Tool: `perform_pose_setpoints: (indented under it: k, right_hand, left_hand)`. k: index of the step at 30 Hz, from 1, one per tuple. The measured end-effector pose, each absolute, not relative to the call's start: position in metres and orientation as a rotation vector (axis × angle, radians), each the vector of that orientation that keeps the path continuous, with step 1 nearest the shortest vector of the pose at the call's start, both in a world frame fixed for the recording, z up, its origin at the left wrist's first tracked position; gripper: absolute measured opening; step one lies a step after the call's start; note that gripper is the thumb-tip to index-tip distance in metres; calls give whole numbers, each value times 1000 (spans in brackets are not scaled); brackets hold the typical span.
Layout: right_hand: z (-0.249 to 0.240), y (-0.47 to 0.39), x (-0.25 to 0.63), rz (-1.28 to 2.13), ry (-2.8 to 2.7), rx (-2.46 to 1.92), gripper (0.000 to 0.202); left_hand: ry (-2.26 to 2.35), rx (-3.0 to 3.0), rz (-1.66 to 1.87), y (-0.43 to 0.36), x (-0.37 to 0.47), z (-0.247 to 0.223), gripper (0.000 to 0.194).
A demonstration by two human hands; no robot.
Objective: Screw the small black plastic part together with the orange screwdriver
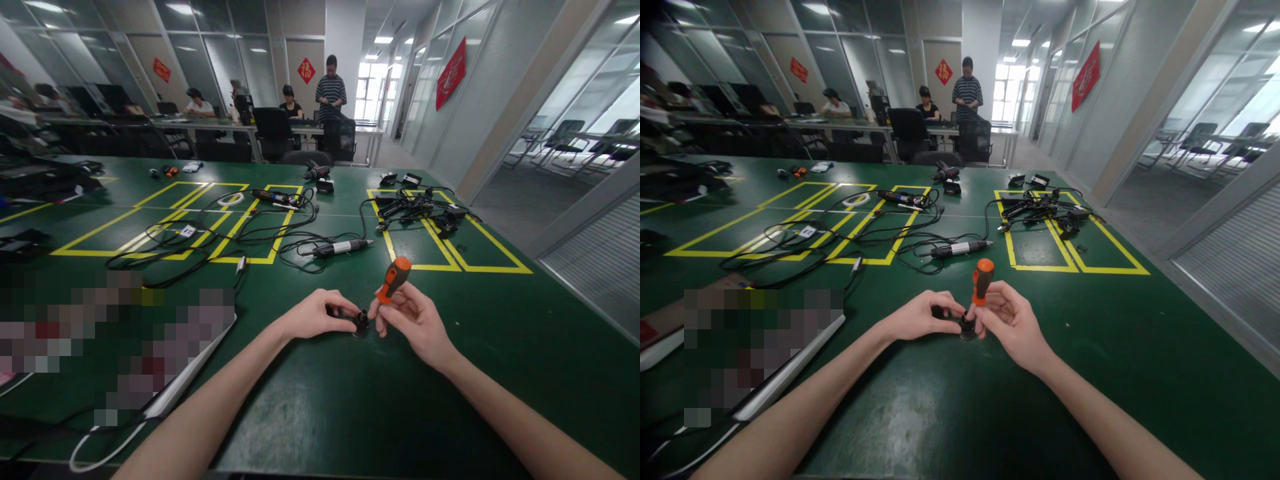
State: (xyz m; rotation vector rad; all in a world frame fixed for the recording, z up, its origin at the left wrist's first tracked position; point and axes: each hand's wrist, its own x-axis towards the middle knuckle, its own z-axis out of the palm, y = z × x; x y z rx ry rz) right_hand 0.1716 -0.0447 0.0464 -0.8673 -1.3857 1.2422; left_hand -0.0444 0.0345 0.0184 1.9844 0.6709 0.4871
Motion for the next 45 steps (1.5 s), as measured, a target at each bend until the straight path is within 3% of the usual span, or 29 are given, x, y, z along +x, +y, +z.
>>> perform_pose_setpoints:
  k: [8,13,31,45]
  right_hand:
    - [49,-43,174,1181,-1434,-941,14]
    - [44,-44,174,1227,-1426,-874,16]
    - [42,-44,172,1198,-1392,-931,16]
    - [39,-45,169,1201,-1345,-909,19]
  left_hand:
    - [634,1895,499,31,-43,19,46]
    - [675,1851,516,31,-41,13,36]
    - [621,1891,470,33,-44,16,45]
    - [682,1865,439,33,-46,16,39]
